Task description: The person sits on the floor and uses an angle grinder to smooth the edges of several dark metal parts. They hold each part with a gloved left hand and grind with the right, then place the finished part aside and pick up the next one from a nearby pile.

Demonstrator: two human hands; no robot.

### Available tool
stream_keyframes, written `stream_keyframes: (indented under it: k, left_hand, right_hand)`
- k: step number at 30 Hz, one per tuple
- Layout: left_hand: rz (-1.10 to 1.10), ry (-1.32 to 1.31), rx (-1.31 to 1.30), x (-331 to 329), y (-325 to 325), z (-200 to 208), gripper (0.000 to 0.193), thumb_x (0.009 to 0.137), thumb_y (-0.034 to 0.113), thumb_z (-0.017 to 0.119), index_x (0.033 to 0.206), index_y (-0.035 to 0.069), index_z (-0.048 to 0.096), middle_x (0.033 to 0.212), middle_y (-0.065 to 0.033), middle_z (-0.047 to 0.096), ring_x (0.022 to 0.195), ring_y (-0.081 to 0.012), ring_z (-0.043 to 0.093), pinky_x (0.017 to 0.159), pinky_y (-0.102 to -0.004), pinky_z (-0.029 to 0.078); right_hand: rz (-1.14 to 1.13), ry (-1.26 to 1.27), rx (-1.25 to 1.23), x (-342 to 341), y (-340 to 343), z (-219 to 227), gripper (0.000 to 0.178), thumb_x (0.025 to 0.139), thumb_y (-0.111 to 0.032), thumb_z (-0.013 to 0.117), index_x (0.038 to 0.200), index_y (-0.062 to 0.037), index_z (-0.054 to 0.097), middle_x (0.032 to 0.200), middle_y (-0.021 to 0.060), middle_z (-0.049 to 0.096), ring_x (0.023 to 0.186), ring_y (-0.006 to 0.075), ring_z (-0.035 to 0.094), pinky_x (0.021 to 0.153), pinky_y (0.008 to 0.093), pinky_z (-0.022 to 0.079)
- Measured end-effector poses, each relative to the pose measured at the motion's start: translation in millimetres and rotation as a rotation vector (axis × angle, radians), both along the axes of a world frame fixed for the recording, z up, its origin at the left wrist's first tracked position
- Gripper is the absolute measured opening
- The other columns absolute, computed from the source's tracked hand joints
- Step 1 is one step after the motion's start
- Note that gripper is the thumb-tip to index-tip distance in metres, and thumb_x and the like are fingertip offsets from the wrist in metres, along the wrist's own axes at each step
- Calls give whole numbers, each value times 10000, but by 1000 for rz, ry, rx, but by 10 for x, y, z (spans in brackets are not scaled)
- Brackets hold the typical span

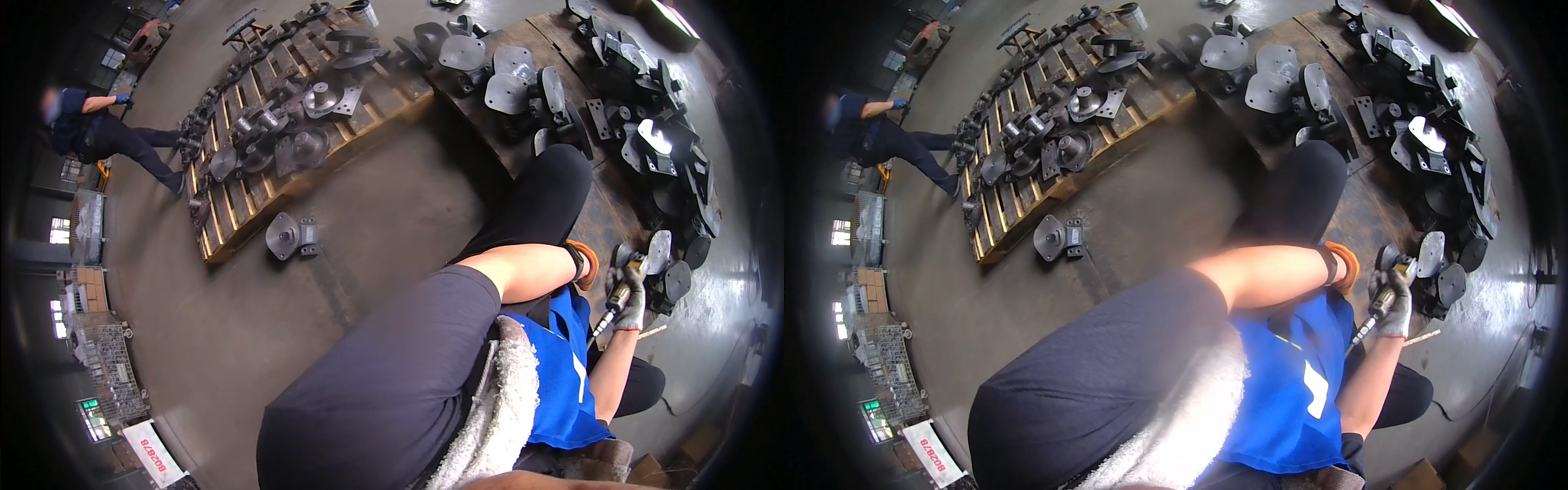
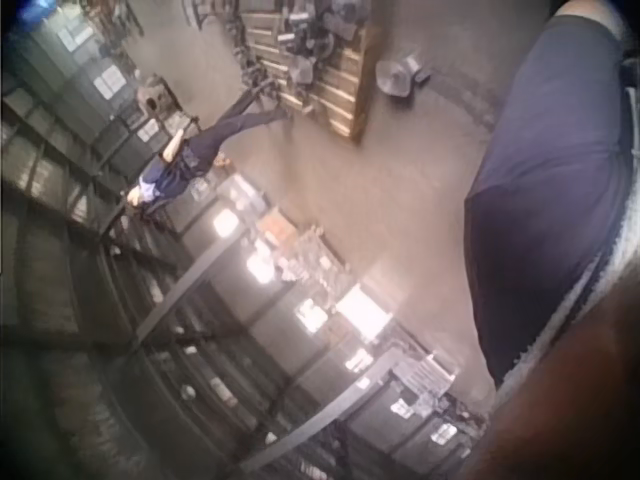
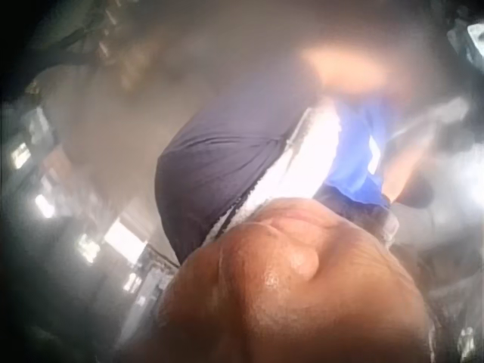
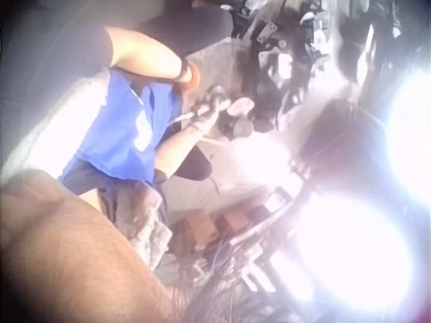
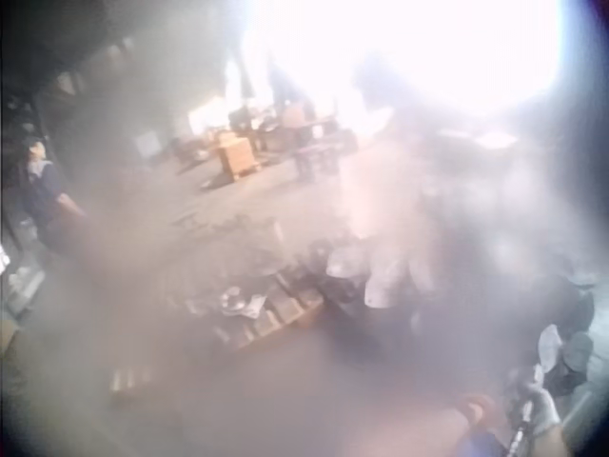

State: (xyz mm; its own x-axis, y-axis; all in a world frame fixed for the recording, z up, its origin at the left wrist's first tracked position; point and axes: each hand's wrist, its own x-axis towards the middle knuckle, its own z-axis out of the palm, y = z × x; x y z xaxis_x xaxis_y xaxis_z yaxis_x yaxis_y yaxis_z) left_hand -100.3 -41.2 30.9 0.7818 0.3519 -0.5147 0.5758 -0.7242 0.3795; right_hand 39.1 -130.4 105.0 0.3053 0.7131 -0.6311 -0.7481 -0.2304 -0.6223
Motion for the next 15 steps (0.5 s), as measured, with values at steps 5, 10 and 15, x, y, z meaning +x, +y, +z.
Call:
stream_keyframes:
  k: [5, 10, 15]
  left_hand:
    - [14, -1, -111, 165, 146, -747, 259, 741, 286, 649, 900, 103, 740, 929, -83, 700, 846, -215, 640, 700, -411, 520]
    - [230, 1028, 1456, 544, -675, -292, 210, 774, 76, 577, 915, 53, 730, 967, -97, 715, 922, -235, 667, 845, -354, 520]
    - [319, 1240, 1611, 340, -420, -720, 176, 789, 103, 590, 889, 65, 730, 935, -88, 716, 877, -228, 671, 822, -362, 535]
  right_hand:
    - [133, -193, 257, -9, -57, 1002, 302, 901, -152, 644, 1112, 48, 561, 989, 151, 667, 903, 289, 661, 809, 363, 578]
    - [-45, -241, 429, 744, -688, 1119, 320, 943, -178, 595, 1218, -21, 552, 1068, 109, 670, 1018, 260, 646, 845, 368, 562]
    - [-153, 5, 516, 829, -548, 831, 353, 931, -75, 594, 1258, 38, 526, 1215, 208, 600, 1172, 324, 566, 1009, 433, 492]
